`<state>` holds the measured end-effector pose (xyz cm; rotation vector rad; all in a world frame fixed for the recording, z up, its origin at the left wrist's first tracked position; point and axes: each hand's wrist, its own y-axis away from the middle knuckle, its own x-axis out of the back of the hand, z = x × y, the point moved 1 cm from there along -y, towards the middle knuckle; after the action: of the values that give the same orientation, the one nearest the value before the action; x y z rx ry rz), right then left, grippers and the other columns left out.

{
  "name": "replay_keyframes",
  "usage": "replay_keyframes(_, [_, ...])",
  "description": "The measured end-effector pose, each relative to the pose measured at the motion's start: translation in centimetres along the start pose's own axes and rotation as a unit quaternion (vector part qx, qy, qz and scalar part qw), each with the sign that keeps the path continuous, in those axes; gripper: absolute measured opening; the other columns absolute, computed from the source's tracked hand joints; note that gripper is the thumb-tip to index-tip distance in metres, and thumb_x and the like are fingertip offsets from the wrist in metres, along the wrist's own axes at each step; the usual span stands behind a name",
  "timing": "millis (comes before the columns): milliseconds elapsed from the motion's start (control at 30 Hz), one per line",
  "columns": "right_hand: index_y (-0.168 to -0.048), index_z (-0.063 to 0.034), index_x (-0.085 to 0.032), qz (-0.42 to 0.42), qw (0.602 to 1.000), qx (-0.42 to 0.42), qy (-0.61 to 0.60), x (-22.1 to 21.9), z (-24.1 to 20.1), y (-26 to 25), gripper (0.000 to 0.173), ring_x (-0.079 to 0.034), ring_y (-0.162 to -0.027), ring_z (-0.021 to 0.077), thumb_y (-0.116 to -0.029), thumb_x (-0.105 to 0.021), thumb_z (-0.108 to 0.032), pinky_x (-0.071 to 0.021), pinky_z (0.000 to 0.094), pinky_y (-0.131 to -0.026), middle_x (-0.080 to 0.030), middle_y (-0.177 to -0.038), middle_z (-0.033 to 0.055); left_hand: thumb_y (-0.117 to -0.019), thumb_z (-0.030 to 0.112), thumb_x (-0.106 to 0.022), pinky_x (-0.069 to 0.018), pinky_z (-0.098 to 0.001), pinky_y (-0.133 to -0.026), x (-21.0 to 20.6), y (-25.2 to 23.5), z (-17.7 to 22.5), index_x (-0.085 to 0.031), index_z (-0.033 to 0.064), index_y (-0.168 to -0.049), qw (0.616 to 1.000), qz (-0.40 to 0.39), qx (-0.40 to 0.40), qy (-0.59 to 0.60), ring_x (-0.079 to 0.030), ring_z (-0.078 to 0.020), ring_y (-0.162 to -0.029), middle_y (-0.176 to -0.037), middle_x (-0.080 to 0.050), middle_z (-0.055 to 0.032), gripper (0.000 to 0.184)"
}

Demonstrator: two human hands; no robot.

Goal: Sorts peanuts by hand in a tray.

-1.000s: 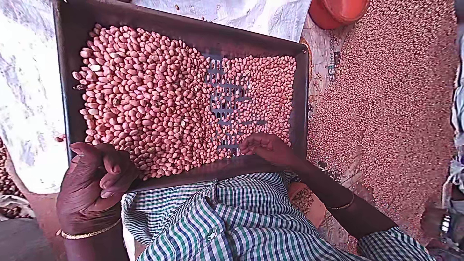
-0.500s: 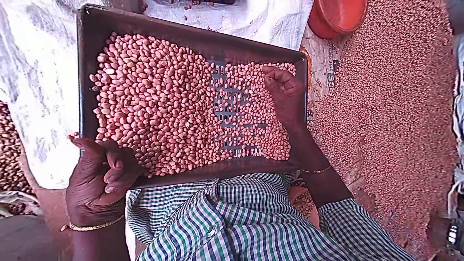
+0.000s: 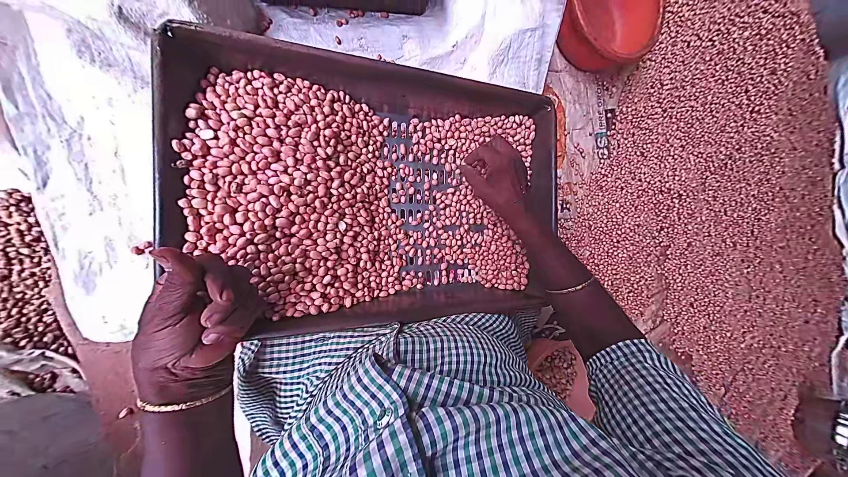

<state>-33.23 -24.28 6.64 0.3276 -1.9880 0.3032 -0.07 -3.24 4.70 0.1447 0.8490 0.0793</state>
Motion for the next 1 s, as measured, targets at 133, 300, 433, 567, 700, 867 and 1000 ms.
replay_keyframes(133, [-0.105,-0.0013,-0.065,0.03,0.955,0.013,-0.295,2.6,-9.2,4.5,0.011,-0.043,-0.059,0.0044,-0.097,-0.066,-0.008,-0.0362,0.0137,-0.05,-0.051,-0.083,0.003,-0.1022,0.059,-0.04,-0.0427,-0.0114,-0.04,-0.7,0.1,0.2,-0.073,0.0129,-0.084,0.997,0.045,0.062,-0.02,-0.051,0.0023,-0.041,-0.054,-0.056,0.0075,0.059])
replay_keyframes(300, [-0.105,0.0024,-0.077,0.036,0.944,0.202,-0.258,-1.1,-13.7,4.6,0.018,-0.071,-0.085,0.0203,-0.09,-0.073,-0.006,-0.0583,0.0329,-0.075,-0.073,-0.097,0.0154,-0.1015,0.06,-0.044,-0.0438,-0.0102,-0.044,-0.3,-1.0,0.0,-0.076,0.0147,-0.094,0.985,-0.008,0.14,-0.098,-0.053,0.0035,-0.046,-0.062,-0.062,0.0074,0.056])
replay_keyframes(433, [-0.121,0.0038,-0.065,-0.011,0.988,0.009,-0.151,6.2,-2.8,4.5,0.024,-0.066,-0.088,0.0153,-0.1048,-0.049,-0.004,-0.0528,0.0274,-0.08,-0.07,-0.109,0.0167,-0.1043,0.043,-0.051,-0.0412,-0.0087,-0.041,0.1,-0.3,0.2,-0.073,0.0211,-0.077,0.995,0.016,0.082,-0.056,-0.05,0.0063,-0.044,-0.059,-0.059,0.0125,0.041])
replay_keyframes(567, [-0.103,0.0029,-0.076,-0.266,0.952,0.091,-0.118,9.1,2.1,9.8,0.03,-0.071,-0.099,0.0225,-0.0902,-0.051,0.012,-0.0561,0.0365,-0.091,-0.075,-0.105,0.0156,-0.1069,0.039,-0.048,-0.0449,-0.009,-0.046,2.5,-0.3,-0.5,-0.074,0.0178,-0.089,0.996,-0.074,0.053,-0.02,-0.055,0.0051,-0.05,-0.066,-0.064,0.0109,0.039])
replay_keyframes(700, [-0.1,0.0013,-0.077,-0.402,0.911,0.075,-0.054,7.8,1.5,13.0,0.026,-0.071,-0.097,0.0354,-0.0919,-0.054,0.012,-0.0524,0.0511,-0.088,-0.075,-0.098,0.0181,-0.1078,0.035,-0.047,-0.0452,-0.0096,-0.045,2.7,-0.1,-0.3,-0.074,0.015,-0.086,0.997,-0.063,0.052,-0.01,-0.055,0.004,-0.049,-0.064,-0.063,0.0091,0.04])
replay_keyframes(867, [-0.116,0.0065,-0.072,-0.278,0.96,0.019,-0.029,6.3,1.4,11.4,0.031,-0.07,-0.101,0.0395,-0.0918,-0.054,0.015,-0.0537,0.0511,-0.092,-0.072,-0.11,0.0244,-0.1071,0.038,-0.048,-0.0445,-0.0089,-0.044,2.2,-0.3,-0.2,-0.074,0.0173,-0.085,0.996,-0.064,0.041,-0.037,-0.054,0.0053,-0.048,-0.064,-0.063,0.0117,0.04])
replay_keyframes(1000, [-0.142,0.0075,-0.052,-0.057,0.997,-0.049,0.007,5.7,0.1,8.3,0.041,-0.065,-0.116,0.0422,-0.1017,-0.044,0.008,-0.0508,0.0492,-0.099,-0.061,-0.134,0.0283,-0.1072,0.04,-0.046,-0.0433,-0.0096,-0.043,1.2,-0.3,-0.2,-0.073,0.0182,-0.082,0.998,-0.028,0.034,-0.048,-0.053,0.0051,-0.046,-0.06,-0.061,0.0122,0.043])
